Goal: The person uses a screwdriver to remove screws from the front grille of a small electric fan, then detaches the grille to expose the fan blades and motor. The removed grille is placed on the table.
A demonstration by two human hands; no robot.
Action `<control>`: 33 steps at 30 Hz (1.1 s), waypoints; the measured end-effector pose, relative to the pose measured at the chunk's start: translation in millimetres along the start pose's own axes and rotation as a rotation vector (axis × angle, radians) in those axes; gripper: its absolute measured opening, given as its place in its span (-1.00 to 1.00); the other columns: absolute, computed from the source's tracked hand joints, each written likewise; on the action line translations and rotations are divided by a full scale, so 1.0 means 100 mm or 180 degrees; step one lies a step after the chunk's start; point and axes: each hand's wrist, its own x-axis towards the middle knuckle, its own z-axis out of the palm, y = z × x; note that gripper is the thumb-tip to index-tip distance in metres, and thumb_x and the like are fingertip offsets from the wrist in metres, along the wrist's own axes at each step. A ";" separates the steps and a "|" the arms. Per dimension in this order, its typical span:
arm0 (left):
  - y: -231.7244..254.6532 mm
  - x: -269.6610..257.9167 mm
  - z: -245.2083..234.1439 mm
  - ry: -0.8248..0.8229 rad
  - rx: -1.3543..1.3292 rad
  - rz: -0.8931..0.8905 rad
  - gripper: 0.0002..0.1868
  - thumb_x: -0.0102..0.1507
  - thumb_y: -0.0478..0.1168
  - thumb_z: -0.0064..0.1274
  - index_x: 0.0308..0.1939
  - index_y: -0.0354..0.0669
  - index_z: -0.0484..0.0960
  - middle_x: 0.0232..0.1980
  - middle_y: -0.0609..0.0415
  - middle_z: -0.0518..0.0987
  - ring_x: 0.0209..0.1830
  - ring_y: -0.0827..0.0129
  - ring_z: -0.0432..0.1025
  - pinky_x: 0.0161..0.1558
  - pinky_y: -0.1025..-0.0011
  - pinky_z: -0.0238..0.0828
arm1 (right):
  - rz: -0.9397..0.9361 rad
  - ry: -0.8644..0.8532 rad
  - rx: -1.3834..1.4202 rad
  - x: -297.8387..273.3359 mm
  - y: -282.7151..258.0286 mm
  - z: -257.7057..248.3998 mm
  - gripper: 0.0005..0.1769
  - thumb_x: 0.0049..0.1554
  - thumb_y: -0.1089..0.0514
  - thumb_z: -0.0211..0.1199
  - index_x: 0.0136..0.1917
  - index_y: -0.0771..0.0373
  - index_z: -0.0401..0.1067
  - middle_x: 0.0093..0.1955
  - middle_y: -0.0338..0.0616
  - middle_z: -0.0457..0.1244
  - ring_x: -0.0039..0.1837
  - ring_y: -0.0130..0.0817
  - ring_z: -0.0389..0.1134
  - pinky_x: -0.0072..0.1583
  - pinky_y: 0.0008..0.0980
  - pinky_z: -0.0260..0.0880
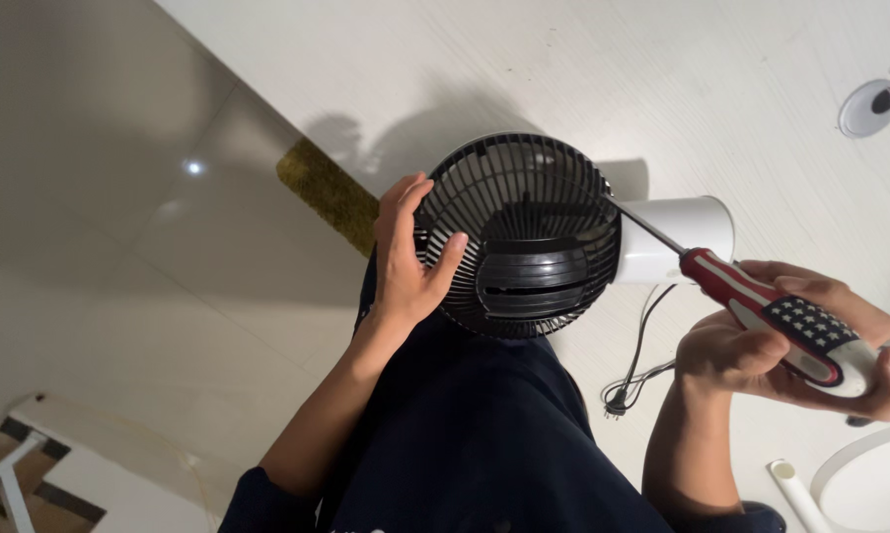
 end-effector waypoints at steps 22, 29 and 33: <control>-0.42 -0.05 -0.12 -0.0109 -0.0905 -0.0573 -0.41 0.47 -0.15 -0.10 0.52 -0.29 0.15 0.47 -0.25 0.35 0.53 -0.02 0.26 0.53 0.03 0.17 | -0.0139 -0.0141 0.0524 0.21 -0.11 0.54 -0.60 0.40 -0.09 0.01 0.31 0.17 0.03 0.05 0.06 0.26 -0.12 -0.12 0.43 -0.11 -0.20 0.59; -0.44 -0.05 -0.33 0.0239 -0.1439 -0.0652 -0.48 0.46 -0.27 -0.36 0.51 -0.29 0.17 0.43 -0.26 0.42 0.49 0.01 0.33 0.51 0.06 0.21 | -0.0270 -0.1009 0.1171 0.21 -0.28 1.19 -0.44 0.36 0.07 0.25 0.46 0.02 -0.01 0.07 0.04 0.26 -0.09 -0.15 0.46 -0.05 -0.31 0.55; -0.51 -0.16 -0.43 0.0284 -0.1554 -0.0733 -0.50 0.48 -0.20 -0.42 0.50 -0.28 0.19 0.40 -0.25 0.44 0.46 0.04 0.35 0.49 0.10 0.25 | -0.0120 -0.1132 0.1180 0.10 -0.31 1.26 -0.42 0.40 0.06 0.30 0.49 0.01 0.01 0.12 0.04 0.24 0.00 -0.17 0.44 0.03 -0.36 0.59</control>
